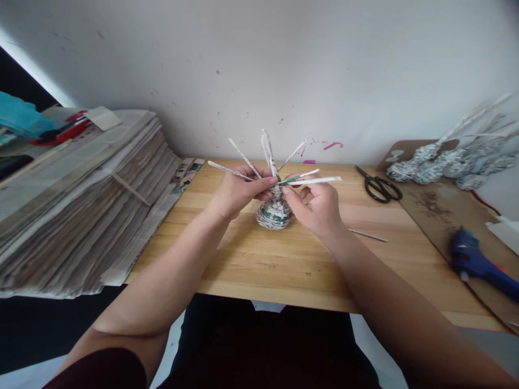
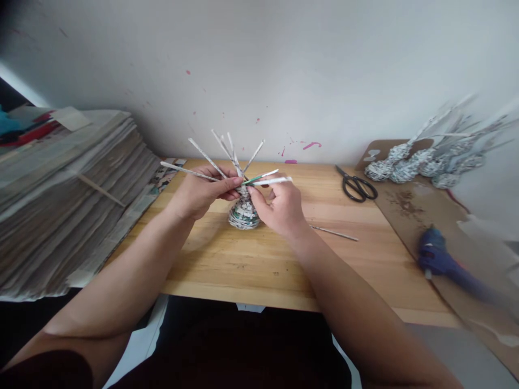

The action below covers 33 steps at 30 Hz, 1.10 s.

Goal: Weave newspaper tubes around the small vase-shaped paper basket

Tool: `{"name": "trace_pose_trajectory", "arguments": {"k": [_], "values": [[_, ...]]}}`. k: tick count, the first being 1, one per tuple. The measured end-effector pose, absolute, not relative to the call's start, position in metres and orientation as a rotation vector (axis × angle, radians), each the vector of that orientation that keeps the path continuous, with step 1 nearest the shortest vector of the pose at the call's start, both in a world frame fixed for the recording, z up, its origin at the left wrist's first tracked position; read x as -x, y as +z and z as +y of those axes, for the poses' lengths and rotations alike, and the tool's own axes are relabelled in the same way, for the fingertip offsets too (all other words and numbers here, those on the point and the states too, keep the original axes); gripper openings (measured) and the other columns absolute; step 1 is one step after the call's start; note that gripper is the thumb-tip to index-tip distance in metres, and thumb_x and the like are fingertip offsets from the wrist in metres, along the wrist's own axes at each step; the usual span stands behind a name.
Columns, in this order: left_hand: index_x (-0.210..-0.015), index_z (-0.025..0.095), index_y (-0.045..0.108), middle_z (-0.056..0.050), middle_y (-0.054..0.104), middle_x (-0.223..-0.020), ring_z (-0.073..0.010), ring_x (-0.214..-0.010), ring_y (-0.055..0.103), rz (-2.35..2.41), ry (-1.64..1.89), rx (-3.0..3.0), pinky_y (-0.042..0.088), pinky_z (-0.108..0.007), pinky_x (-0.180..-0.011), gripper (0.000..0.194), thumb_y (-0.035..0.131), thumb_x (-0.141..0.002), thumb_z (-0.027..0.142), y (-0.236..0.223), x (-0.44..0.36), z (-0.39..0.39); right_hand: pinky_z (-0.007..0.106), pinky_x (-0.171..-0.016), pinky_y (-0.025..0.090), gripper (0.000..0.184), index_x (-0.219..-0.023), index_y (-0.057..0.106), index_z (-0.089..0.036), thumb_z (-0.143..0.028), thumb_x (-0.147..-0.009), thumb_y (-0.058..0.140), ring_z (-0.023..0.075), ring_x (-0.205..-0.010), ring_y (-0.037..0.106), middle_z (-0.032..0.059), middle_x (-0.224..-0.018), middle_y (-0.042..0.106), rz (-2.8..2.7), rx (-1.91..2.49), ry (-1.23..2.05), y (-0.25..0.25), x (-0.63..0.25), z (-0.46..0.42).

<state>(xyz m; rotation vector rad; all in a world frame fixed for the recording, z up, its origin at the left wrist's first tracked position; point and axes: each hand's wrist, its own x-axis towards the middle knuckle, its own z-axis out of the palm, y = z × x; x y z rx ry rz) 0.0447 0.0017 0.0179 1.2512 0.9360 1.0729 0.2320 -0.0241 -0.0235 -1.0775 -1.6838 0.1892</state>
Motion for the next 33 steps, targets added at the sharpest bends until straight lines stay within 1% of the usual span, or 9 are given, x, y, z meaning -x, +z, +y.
{"name": "trace_pose_trajectory", "arguments": {"k": [3,7,11,14,18,22,26,29,33], "values": [[-0.087,0.01,0.077,-0.002,0.075,-0.07,-0.0069,-0.055,0.066,0.95,1.061,-1.268,0.057,-0.017,-0.056,0.034,0.093,-0.066,0.032,0.017,-0.044,0.003,0.031,-0.06,0.051,0.016,-0.099,0.074,-0.021,-0.033,-0.089,0.074,0.0135,-0.065,0.062,0.0039,-0.095,0.076,-1.588,1.03,0.467,-0.026,-0.227,-0.023],[-0.082,0.01,0.076,-0.001,0.072,-0.066,-0.0079,-0.053,0.064,0.988,1.064,-1.319,0.057,-0.019,-0.054,0.033,0.093,-0.067,0.034,0.017,-0.045,0.001,0.03,-0.061,0.052,0.011,-0.096,0.073,-0.023,-0.033,-0.092,0.072,0.0141,-0.07,0.066,0.0017,-0.09,0.074,-1.51,0.909,0.69,-0.027,-0.22,-0.021],[-0.084,0.011,0.074,-0.001,0.071,-0.064,-0.0101,-0.054,0.066,0.999,1.094,-1.362,0.06,-0.021,-0.057,0.039,0.094,-0.067,0.039,0.018,-0.046,-0.001,0.029,-0.059,0.05,0.01,-0.096,0.071,-0.025,-0.032,-0.09,0.074,0.0154,-0.075,0.066,0.0013,-0.091,0.074,-1.495,0.904,0.722,-0.023,-0.218,-0.022],[-0.085,0.011,0.072,-0.002,0.072,-0.066,-0.0119,-0.058,0.07,0.962,1.074,-1.404,0.062,-0.022,-0.061,0.04,0.093,-0.071,0.043,0.018,-0.044,-0.001,0.028,-0.056,0.046,0.008,-0.092,0.069,-0.025,-0.032,-0.09,0.073,0.013,-0.066,0.06,-0.0008,-0.083,0.07,-1.488,0.922,0.74,-0.02,-0.219,-0.024],[-0.088,0.011,0.069,-0.004,0.074,-0.073,-0.0119,-0.062,0.073,0.912,1.024,-1.43,0.063,-0.022,-0.062,0.034,0.09,-0.077,0.035,0.019,-0.041,0.002,0.028,-0.054,0.042,0.009,-0.089,0.065,-0.025,-0.032,-0.091,0.071,0.0118,-0.059,0.053,-0.0026,-0.074,0.063,-1.496,0.925,0.776,-0.019,-0.222,-0.025],[-0.085,0.013,0.062,-0.003,0.073,-0.068,-0.013,-0.062,0.074,0.928,1.024,-1.456,0.062,-0.021,-0.06,0.027,0.084,-0.084,0.029,0.019,-0.041,0.003,0.029,-0.053,0.041,0.011,-0.09,0.062,-0.026,-0.033,-0.091,0.07,0.0128,-0.059,0.053,-0.0019,-0.074,0.063,-1.504,0.92,0.803,-0.021,-0.224,-0.025],[-0.083,0.013,0.061,-0.003,0.072,-0.064,-0.0124,-0.059,0.072,0.944,1.024,-1.495,0.061,-0.021,-0.059,0.022,0.078,-0.089,0.025,0.018,-0.043,0.003,0.028,-0.05,0.037,0.011,-0.089,0.061,-0.025,-0.033,-0.092,0.068,0.012,-0.055,0.049,-0.0035,-0.068,0.058,-1.486,0.907,0.827,-0.022,-0.223,-0.024],[-0.082,0.013,0.062,-0.003,0.071,-0.061,-0.0115,-0.056,0.07,0.96,1.026,-1.535,0.06,-0.02,-0.057,0.019,0.076,-0.091,0.024,0.018,-0.044,0.002,0.028,-0.052,0.039,0.012,-0.089,0.062,-0.025,-0.035,-0.091,0.069,0.0122,-0.056,0.05,-0.0033,-0.069,0.059,-1.472,0.912,0.827,-0.022,-0.222,-0.023],[-0.08,0.014,0.063,0.0,0.067,-0.058,-0.0097,-0.051,0.065,1.015,1.059,-1.546,0.056,-0.018,-0.053,0.017,0.077,-0.087,0.021,0.021,-0.044,0.001,0.028,-0.052,0.041,0.014,-0.089,0.061,-0.026,-0.036,-0.092,0.069,0.0129,-0.057,0.052,-0.0031,-0.069,0.06,-1.466,0.919,0.827,-0.021,-0.219,-0.025]]}}
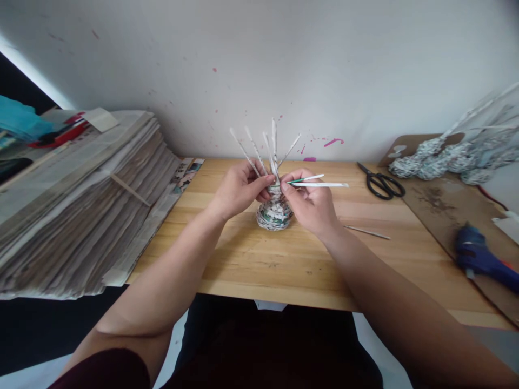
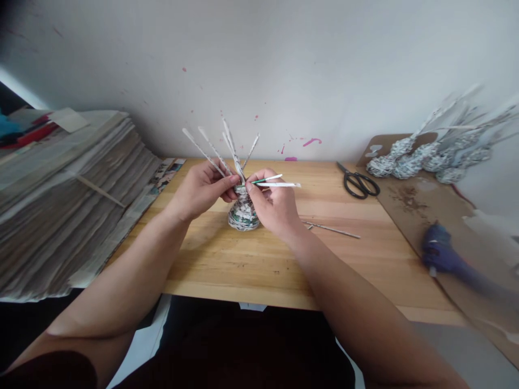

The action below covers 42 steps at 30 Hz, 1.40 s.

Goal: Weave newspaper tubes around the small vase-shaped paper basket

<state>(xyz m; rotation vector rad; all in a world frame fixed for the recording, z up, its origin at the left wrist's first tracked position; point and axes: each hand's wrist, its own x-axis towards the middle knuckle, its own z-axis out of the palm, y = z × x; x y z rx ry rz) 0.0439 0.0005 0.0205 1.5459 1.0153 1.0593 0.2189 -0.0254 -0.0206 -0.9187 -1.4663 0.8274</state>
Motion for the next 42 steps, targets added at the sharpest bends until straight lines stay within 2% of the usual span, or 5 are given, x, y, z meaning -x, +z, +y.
{"name": "trace_pose_trajectory", "arguments": {"k": [12,21,26,35,42], "values": [[-0.075,0.014,0.071,-0.001,0.067,-0.06,-0.0112,-0.052,0.062,1.155,1.04,-1.655,0.05,-0.021,-0.052,0.022,0.077,-0.084,0.033,0.0243,-0.0451,-0.0077,0.029,-0.055,0.04,0.007,-0.088,0.063,-0.024,-0.029,-0.093,0.065,0.0132,-0.061,0.054,-0.0016,-0.074,0.064,-1.548,0.946,0.736,-0.0156,-0.2172,-0.0303],[-0.074,0.018,0.063,0.001,0.064,-0.06,-0.0125,-0.054,0.059,1.13,1.052,-1.726,0.047,-0.023,-0.054,0.02,0.073,-0.087,0.029,0.0186,-0.0432,-0.0033,0.029,-0.054,0.042,0.012,-0.088,0.064,-0.024,-0.035,-0.092,0.069,0.0132,-0.059,0.055,-0.0022,-0.072,0.065,-1.508,0.983,0.799,-0.0191,-0.2193,-0.0277],[-0.077,0.018,0.062,0.001,0.064,-0.064,-0.0128,-0.058,0.059,1.067,1.104,-1.71,0.048,-0.023,-0.056,0.018,0.076,-0.084,0.027,0.0166,-0.0437,-0.0036,0.03,-0.056,0.049,0.015,-0.085,0.064,-0.025,-0.036,-0.089,0.073,0.0142,-0.062,0.061,-0.0024,-0.071,0.066,-1.427,0.956,0.831,-0.022,-0.2189,-0.0235],[-0.087,0.014,0.077,-0.004,0.076,-0.079,-0.0144,-0.07,0.067,1.059,1.063,-1.676,0.052,-0.023,-0.064,0.016,0.08,-0.077,0.025,0.0217,-0.0417,-0.0066,0.032,-0.065,0.058,0.02,-0.087,0.069,-0.022,-0.04,-0.085,0.077,0.0154,-0.069,0.069,0.0004,-0.079,0.073,-1.369,0.933,0.902,-0.0225,-0.2181,-0.0234],[-0.085,0.013,0.078,-0.004,0.076,-0.076,-0.014,-0.067,0.067,1.167,1.073,-1.734,0.052,-0.023,-0.061,0.012,0.074,-0.079,0.022,0.0231,-0.0425,-0.0077,0.031,-0.06,0.053,0.022,-0.079,0.061,-0.023,-0.034,-0.082,0.08,0.0161,-0.065,0.068,-0.0009,-0.07,0.07,-1.365,1.002,0.766,-0.0244,-0.2177,-0.0273]]}}
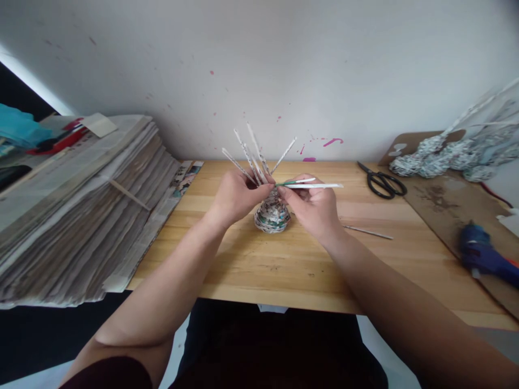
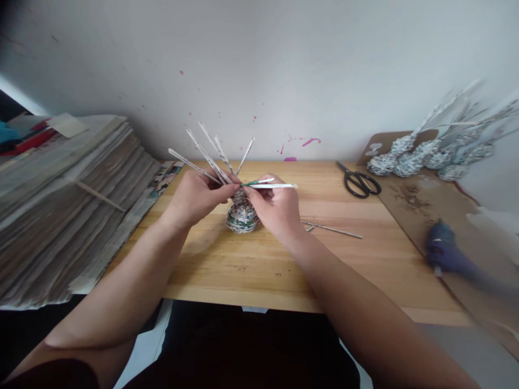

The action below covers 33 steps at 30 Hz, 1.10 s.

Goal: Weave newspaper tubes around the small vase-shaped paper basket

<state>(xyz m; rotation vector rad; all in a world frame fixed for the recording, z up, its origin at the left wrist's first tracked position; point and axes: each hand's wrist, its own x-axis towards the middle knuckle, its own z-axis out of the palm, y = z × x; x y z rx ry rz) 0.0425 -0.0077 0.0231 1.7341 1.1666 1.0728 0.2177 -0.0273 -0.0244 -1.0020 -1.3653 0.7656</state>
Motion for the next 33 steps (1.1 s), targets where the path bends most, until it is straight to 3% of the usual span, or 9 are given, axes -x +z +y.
{"name": "trace_pose_trajectory", "arguments": {"k": [7,17,21,25,28,30,33], "values": [[-0.09,0.014,0.077,-0.004,0.077,-0.077,-0.0146,-0.065,0.067,1.297,1.091,-1.831,0.052,-0.022,-0.056,0.018,0.068,-0.081,0.027,0.02,-0.047,-0.011,0.029,-0.063,0.052,0.009,-0.08,0.07,-0.021,-0.023,-0.087,0.076,0.0147,-0.068,0.066,0.0014,-0.077,0.074,-1.416,1.0,0.411,-0.026,-0.211,-0.033],[-0.087,0.013,0.078,-0.006,0.076,-0.076,-0.0158,-0.065,0.067,1.335,1.065,-1.84,0.053,-0.023,-0.056,0.02,0.068,-0.081,0.03,0.021,-0.046,-0.009,0.03,-0.067,0.056,0.003,-0.087,0.074,-0.022,-0.023,-0.09,0.074,0.0144,-0.073,0.068,0.0014,-0.084,0.076,-1.41,0.929,0.475,-0.029,-0.211,-0.032],[-0.088,0.013,0.078,-0.005,0.076,-0.074,-0.0154,-0.063,0.067,1.318,1.082,-1.853,0.053,-0.023,-0.056,0.019,0.069,-0.08,0.028,0.019,-0.047,-0.01,0.03,-0.062,0.051,0.006,-0.095,0.076,-0.022,-0.026,-0.093,0.072,0.0132,-0.066,0.063,0.0009,-0.08,0.072,-1.529,1.001,0.408,-0.03,-0.218,-0.03],[-0.089,0.013,0.079,-0.005,0.077,-0.075,-0.0156,-0.064,0.067,1.255,1.075,-1.893,0.053,-0.024,-0.057,0.02,0.069,-0.082,0.028,0.018,-0.046,-0.011,0.031,-0.064,0.051,0.007,-0.089,0.073,-0.023,-0.022,-0.095,0.069,0.0151,-0.069,0.061,0.0019,-0.083,0.07,-1.681,0.985,0.138,-0.02,-0.227,-0.032],[-0.091,0.013,0.078,-0.004,0.077,-0.078,-0.0149,-0.066,0.066,1.115,1.05,-1.923,0.054,-0.024,-0.061,0.019,0.07,-0.084,0.029,0.019,-0.043,-0.011,0.037,-0.077,0.054,0.01,-0.087,0.068,-0.025,-0.019,-0.095,0.066,0.0211,-0.085,0.066,0.0037,-0.089,0.072,-1.762,0.947,-0.013,-0.012,-0.23,-0.034],[-0.092,0.013,0.077,-0.005,0.077,-0.08,-0.0146,-0.068,0.066,1.024,1.03,-1.947,0.055,-0.024,-0.062,0.018,0.071,-0.085,0.029,0.019,-0.039,-0.009,0.04,-0.082,0.054,0.011,-0.088,0.066,-0.025,-0.017,-0.094,0.064,0.0234,-0.092,0.066,0.0038,-0.09,0.073,-1.787,0.921,-0.034,-0.011,-0.231,-0.035],[-0.094,0.013,0.075,-0.005,0.075,-0.081,-0.0144,-0.069,0.066,0.907,0.971,-1.964,0.055,-0.025,-0.064,0.018,0.072,-0.086,0.029,0.019,-0.033,-0.005,0.036,-0.075,0.055,0.01,-0.09,0.064,-0.024,-0.016,-0.094,0.061,0.0207,-0.085,0.066,0.0031,-0.087,0.07,-1.788,0.919,0.084,-0.012,-0.231,-0.035]]}}
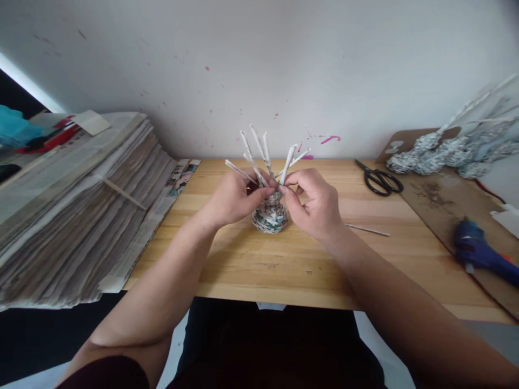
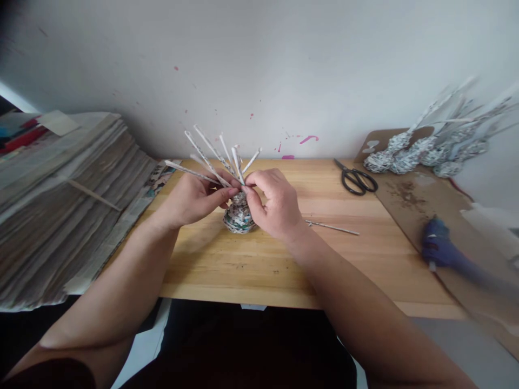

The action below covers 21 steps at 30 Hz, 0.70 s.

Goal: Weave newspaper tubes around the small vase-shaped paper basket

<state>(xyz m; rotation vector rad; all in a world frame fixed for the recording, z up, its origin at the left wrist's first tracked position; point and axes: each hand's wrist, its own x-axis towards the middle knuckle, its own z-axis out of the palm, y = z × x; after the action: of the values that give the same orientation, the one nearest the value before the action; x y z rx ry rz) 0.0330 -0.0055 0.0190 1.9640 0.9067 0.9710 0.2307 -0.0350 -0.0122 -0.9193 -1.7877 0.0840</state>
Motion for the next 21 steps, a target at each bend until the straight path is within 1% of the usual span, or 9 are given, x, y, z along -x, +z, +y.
{"name": "trace_pose_trajectory", "arguments": {"k": [2,4,6,8,12,14,17,19,21], "values": [[-0.098,0.013,0.074,-0.005,0.074,-0.082,-0.0149,-0.069,0.066,0.847,0.915,-1.949,0.055,-0.026,-0.064,0.022,0.077,-0.082,0.029,0.019,-0.0299,-0.0031,0.032,-0.07,0.054,0.007,-0.092,0.063,-0.023,-0.017,-0.095,0.062,0.018,-0.08,0.067,0.0024,-0.087,0.071,-1.767,0.921,0.208,-0.0133,-0.2301,-0.0349],[-0.099,0.014,0.074,-0.005,0.074,-0.081,-0.0152,-0.069,0.066,0.823,0.887,-1.929,0.054,-0.027,-0.064,0.026,0.079,-0.079,0.029,0.0186,-0.0285,-0.0018,0.03,-0.069,0.055,0.004,-0.093,0.063,-0.023,-0.019,-0.094,0.063,0.0162,-0.077,0.068,0.0015,-0.088,0.072,-1.734,0.918,0.307,-0.0133,-0.2295,-0.0345],[-0.097,0.014,0.073,-0.004,0.072,-0.078,-0.0149,-0.067,0.065,0.839,0.897,-1.927,0.053,-0.027,-0.063,0.024,0.079,-0.079,0.028,0.0178,-0.0289,-0.0017,0.03,-0.07,0.055,0.003,-0.091,0.064,-0.023,-0.022,-0.094,0.065,0.0154,-0.076,0.068,0.0007,-0.087,0.073,-1.708,0.913,0.371,-0.0125,-0.229,-0.0339],[-0.093,0.015,0.073,-0.002,0.071,-0.074,-0.0146,-0.066,0.065,0.873,0.928,-1.926,0.053,-0.027,-0.063,0.019,0.078,-0.079,0.026,0.0165,-0.0304,-0.0022,0.03,-0.07,0.055,0.007,-0.088,0.063,-0.023,-0.023,-0.093,0.068,0.015,-0.075,0.067,0.0001,-0.085,0.072,-1.695,0.914,0.421,-0.0115,-0.2285,-0.0333],[-0.09,0.014,0.074,-0.003,0.072,-0.074,-0.0137,-0.066,0.064,0.882,0.955,-1.904,0.052,-0.025,-0.062,0.017,0.08,-0.078,0.024,0.0147,-0.0327,-0.0026,0.03,-0.069,0.054,0.012,-0.083,0.061,-0.022,-0.024,-0.093,0.068,0.0142,-0.072,0.063,-0.0007,-0.08,0.068,-1.69,0.92,0.43,-0.011,-0.228,-0.0327],[-0.091,0.015,0.074,-0.002,0.072,-0.074,-0.0129,-0.066,0.065,0.839,0.958,-1.872,0.054,-0.024,-0.061,0.019,0.082,-0.079,0.027,0.0158,-0.0323,-0.0017,0.03,-0.07,0.053,0.014,-0.082,0.06,-0.022,-0.024,-0.094,0.067,0.014,-0.072,0.062,-0.0011,-0.078,0.065,-1.687,0.915,0.419,-0.0116,-0.228,-0.0328],[-0.093,0.015,0.072,-0.003,0.073,-0.077,-0.0121,-0.065,0.067,0.791,0.974,-1.733,0.058,-0.023,-0.062,0.028,0.081,-0.084,0.04,0.0192,-0.0307,0.001,0.03,-0.068,0.051,0.015,-0.082,0.06,-0.023,-0.027,-0.094,0.068,0.0136,-0.07,0.06,-0.0017,-0.075,0.063,-1.652,0.921,0.467,-0.0121,-0.2276,-0.0336],[-0.098,0.015,0.07,-0.002,0.072,-0.079,-0.0112,-0.062,0.067,0.803,0.984,-1.593,0.059,-0.023,-0.058,0.034,0.079,-0.087,0.046,0.0209,-0.0303,0.0032,0.029,-0.066,0.05,0.016,-0.082,0.06,-0.023,-0.029,-0.094,0.068,0.0133,-0.068,0.059,-0.0019,-0.075,0.063,-1.632,0.939,0.507,-0.0119,-0.2269,-0.0347],[-0.106,0.016,0.068,-0.001,0.071,-0.08,-0.0103,-0.058,0.067,0.827,0.995,-1.443,0.056,-0.021,-0.052,0.036,0.078,-0.088,0.047,0.0212,-0.0308,0.0053,0.03,-0.065,0.05,0.016,-0.082,0.06,-0.023,-0.029,-0.094,0.068,0.0131,-0.067,0.058,-0.0016,-0.076,0.064,-1.632,0.96,0.525,-0.0115,-0.2261,-0.0358]]}}
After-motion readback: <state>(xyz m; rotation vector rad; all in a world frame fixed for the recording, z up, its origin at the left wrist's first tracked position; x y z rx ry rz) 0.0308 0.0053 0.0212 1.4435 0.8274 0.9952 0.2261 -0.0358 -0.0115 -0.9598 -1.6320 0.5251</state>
